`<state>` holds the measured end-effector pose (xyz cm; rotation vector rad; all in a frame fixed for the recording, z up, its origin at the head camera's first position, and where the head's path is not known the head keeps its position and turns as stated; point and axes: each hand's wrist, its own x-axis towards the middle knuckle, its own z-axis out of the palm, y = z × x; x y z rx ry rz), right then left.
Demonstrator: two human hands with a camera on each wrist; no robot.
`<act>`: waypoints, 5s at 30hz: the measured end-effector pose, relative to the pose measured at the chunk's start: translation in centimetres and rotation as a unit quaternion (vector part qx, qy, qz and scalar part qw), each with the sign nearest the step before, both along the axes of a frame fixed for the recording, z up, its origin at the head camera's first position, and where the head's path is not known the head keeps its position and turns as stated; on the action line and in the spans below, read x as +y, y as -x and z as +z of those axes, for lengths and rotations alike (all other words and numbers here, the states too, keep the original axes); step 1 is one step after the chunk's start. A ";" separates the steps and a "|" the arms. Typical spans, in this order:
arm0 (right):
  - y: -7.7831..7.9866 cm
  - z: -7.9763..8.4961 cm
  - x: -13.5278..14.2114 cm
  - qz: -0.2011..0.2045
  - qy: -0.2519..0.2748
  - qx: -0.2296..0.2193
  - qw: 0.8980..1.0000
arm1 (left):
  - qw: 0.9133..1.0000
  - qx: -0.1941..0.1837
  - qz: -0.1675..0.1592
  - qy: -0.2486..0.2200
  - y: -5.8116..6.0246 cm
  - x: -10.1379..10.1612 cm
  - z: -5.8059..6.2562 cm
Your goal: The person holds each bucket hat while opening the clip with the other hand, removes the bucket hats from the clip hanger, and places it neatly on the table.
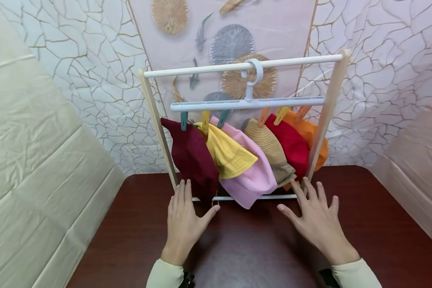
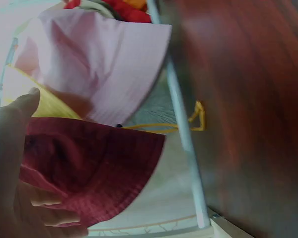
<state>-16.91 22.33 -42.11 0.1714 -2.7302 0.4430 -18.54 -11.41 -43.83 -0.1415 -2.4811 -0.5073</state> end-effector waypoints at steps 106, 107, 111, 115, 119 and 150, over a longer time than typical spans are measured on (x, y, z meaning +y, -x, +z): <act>3.5 12.5 -17.6 0.230 0.252 0.017 0.940 | 0.927 -0.077 -0.225 -0.289 2.5 -2.1 17.6; 3.5 12.5 -17.7 0.231 0.253 0.016 0.939 | 0.927 -0.077 -0.225 -0.289 2.5 -2.1 17.5; 3.8 12.4 -18.0 0.240 0.255 0.015 0.937 | 0.925 -0.070 -0.223 -0.298 2.5 -2.0 17.3; 3.8 12.2 -17.9 0.242 0.250 0.013 0.937 | 0.919 -0.056 -0.221 -0.321 2.7 -1.7 17.0; 3.2 11.5 -17.4 0.236 0.231 -0.004 0.944 | 0.906 -0.050 -0.224 -0.356 2.9 -1.3 16.9; -1.7 7.2 -7.8 0.209 0.592 -0.168 0.760 | 0.804 -0.236 -0.395 -0.377 -1.1 -0.6 1.1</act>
